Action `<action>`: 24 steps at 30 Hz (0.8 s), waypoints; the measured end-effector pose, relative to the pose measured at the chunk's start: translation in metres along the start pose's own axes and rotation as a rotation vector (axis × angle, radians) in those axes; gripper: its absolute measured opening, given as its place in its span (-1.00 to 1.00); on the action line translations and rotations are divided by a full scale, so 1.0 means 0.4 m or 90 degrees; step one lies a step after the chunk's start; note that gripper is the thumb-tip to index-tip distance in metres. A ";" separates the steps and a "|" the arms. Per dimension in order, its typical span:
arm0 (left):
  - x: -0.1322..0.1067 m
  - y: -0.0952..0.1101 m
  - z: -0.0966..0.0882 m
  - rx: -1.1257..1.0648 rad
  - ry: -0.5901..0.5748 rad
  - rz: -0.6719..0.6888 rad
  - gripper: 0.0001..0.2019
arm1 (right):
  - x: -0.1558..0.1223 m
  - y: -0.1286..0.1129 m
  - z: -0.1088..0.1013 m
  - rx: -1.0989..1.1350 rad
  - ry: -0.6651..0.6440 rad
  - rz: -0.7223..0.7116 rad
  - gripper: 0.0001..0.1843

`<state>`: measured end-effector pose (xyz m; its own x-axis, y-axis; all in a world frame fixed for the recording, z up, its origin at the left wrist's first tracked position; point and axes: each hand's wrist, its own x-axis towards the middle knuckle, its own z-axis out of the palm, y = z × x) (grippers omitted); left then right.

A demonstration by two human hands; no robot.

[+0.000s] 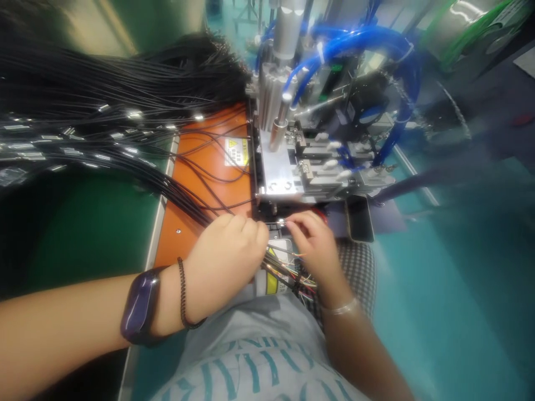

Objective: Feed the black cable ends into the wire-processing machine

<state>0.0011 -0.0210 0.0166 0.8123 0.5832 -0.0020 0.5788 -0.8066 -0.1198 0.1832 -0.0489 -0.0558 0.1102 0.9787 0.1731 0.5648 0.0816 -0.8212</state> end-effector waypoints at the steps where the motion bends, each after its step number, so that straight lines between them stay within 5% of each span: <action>1: 0.002 -0.003 -0.001 -0.008 -0.004 0.003 -0.87 | 0.000 0.004 0.003 -0.001 -0.007 -0.005 -0.86; 7: 0.011 -0.018 0.005 -0.036 0.000 0.011 -0.85 | -0.013 0.008 0.002 0.007 0.015 -0.016 -0.86; 14: 0.011 -0.020 -0.003 -0.060 -0.012 0.000 -0.82 | -0.050 -0.033 -0.055 0.065 -0.079 -0.302 -0.67; 24: 0.009 -0.015 0.002 -0.056 -0.011 -0.005 -0.84 | -0.044 -0.032 -0.050 0.075 -0.098 -0.292 -0.70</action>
<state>0.0003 -0.0140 0.0165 0.8069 0.5904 -0.0191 0.5897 -0.8070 -0.0324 0.1906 -0.0710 -0.0374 -0.2542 0.8529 0.4560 0.4294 0.5219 -0.7370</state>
